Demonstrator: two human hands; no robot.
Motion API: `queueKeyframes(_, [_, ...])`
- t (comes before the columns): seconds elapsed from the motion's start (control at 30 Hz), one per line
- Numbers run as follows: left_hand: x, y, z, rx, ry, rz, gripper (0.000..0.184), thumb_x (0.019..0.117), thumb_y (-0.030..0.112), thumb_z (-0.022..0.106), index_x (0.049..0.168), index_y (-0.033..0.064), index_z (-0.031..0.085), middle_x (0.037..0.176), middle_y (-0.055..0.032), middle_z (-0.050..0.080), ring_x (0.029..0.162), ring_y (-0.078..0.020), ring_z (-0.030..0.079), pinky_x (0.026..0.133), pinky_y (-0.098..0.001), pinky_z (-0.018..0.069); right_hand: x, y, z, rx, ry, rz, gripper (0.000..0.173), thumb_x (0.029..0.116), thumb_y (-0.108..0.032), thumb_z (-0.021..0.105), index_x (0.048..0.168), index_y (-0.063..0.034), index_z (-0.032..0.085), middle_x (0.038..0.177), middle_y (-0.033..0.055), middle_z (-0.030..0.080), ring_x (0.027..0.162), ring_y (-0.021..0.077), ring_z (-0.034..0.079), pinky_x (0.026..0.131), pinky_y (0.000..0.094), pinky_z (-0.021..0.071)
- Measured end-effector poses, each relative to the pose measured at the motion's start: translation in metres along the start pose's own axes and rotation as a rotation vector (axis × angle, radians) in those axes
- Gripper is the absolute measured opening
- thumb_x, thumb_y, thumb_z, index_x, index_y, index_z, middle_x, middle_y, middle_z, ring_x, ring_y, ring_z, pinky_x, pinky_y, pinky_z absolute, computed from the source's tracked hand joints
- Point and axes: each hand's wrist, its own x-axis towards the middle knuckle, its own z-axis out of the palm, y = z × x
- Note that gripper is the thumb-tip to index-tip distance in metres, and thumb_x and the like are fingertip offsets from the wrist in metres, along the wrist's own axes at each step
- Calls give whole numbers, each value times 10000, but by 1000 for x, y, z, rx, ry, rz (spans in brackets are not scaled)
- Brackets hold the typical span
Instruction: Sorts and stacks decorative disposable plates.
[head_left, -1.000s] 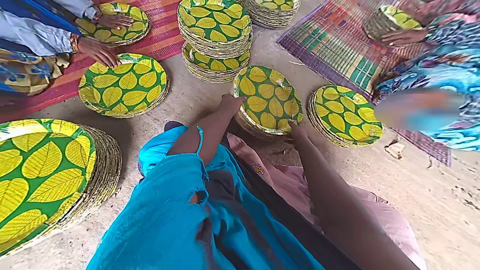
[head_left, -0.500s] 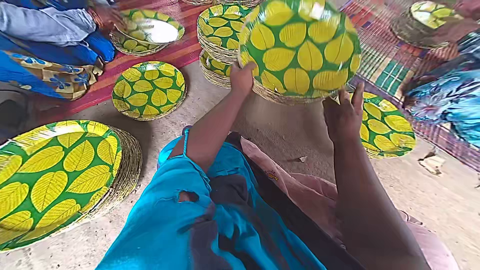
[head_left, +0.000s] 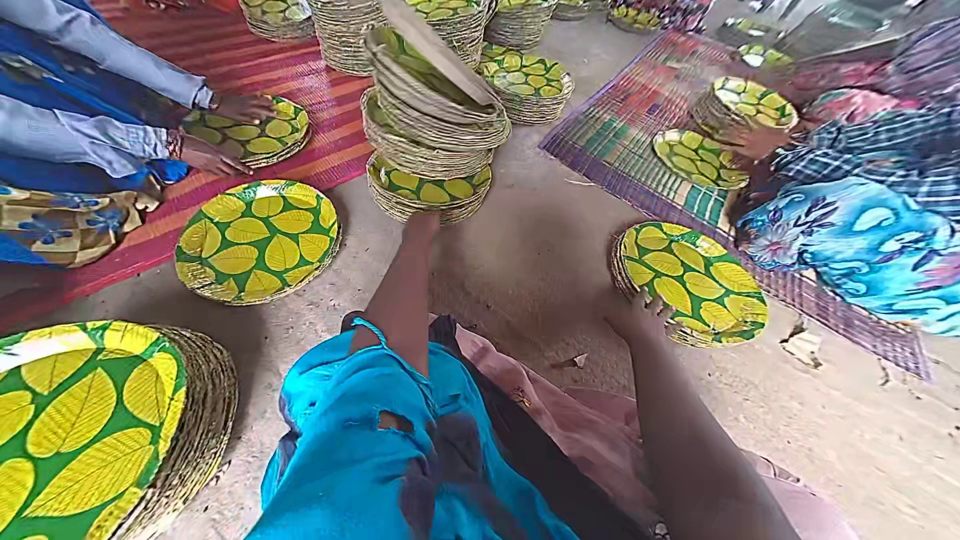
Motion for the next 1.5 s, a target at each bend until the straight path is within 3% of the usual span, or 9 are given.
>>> queueKeyframes(0.27, [-32, 21, 44, 636, -543, 325, 603, 1086, 422, 496, 1517, 3, 457, 1513, -263, 502, 1432, -423, 462, 1168, -646, 345, -11, -12, -16, -47, -19, -52, 779, 950, -307, 668, 1612, -78, 326, 1535, 315, 437, 1420, 514, 410, 1119, 706, 316])
queueKeyframes(0.47, [-97, 19, 42, 564, -610, -9, 749, 1099, 577, 277, 1551, -12, 382, 1539, -287, 442, 1394, -436, 475, 1120, -618, 374, -55, -46, -20, 74, -89, -437, 364, 1045, -143, 510, 1380, -100, 644, 1422, 214, 595, 1323, 426, 555, 1072, 685, 388])
queueKeyframes(0.63, [-95, 4, 64, -17, -308, -60, 1050, 965, 397, 717, 1655, 103, -18, 1581, -295, 374, 1403, -432, 473, 1092, -618, 446, -58, -69, -6, 193, -336, -1088, 467, 926, 60, 574, 1344, -111, 691, 1463, 133, 599, 1432, 335, 478, 1206, 569, 326])
queueKeyframes(0.73, [-90, -2, 66, -55, -95, -85, 1025, 874, 31, 710, 1633, 99, 24, 1435, -290, 533, 1267, -395, 608, 1005, -549, 539, -52, -56, -14, 208, -88, -801, 581, 890, -220, 768, 1449, -231, 606, 1576, 42, 497, 1488, 310, 399, 1187, 636, 277])
queueKeyframes(0.93, [-99, 20, 51, -151, 121, -222, 770, 1060, 227, 526, 1633, 60, 39, 1428, -271, 552, 1283, -350, 610, 1034, -505, 523, -12, 4, 8, 29, -106, -43, 856, 893, -255, 744, 1613, -77, 316, 1579, 300, 390, 1455, 529, 360, 1129, 796, 231])
queueKeyframes(1.07, [-85, 5, 51, -348, 105, -162, 680, 1060, 346, 586, 1557, -16, 296, 1419, -292, 553, 1321, -382, 564, 1085, -531, 469, -36, -29, -18, 74, -57, -285, 402, 1046, -207, 524, 1431, -121, 600, 1445, 266, 557, 1340, 480, 520, 1072, 718, 370])
queueKeyframes(1.27, [-87, 8, 54, -53, 42, -87, 965, 946, 228, 728, 1640, 57, 80, 1511, -308, 453, 1347, -413, 542, 1092, -538, 478, -48, -68, -1, 247, -482, -1067, 471, 912, 50, 665, 1359, -99, 682, 1504, 188, 547, 1442, 344, 464, 1203, 514, 349])
queueKeyframes(1.4, [-96, 13, 44, 23, 15, -78, 695, 1015, 113, 572, 1618, 81, 227, 1416, -262, 573, 1305, -374, 592, 1071, -541, 494, -37, -29, -10, 86, -159, -398, 603, 1007, -187, 599, 1584, -199, 422, 1704, 135, 250, 1516, 452, 306, 1118, 742, 322])
queueKeyframes(1.5, [-98, 17, 41, 18, 13, -80, 649, 1029, 186, 570, 1599, 89, 276, 1378, -237, 612, 1286, -358, 610, 1063, -540, 496, -25, 0, -6, -13, -122, -5, 848, 928, -288, 697, 1628, -83, 263, 1540, 305, 447, 1408, 526, 438, 1082, 784, 316])
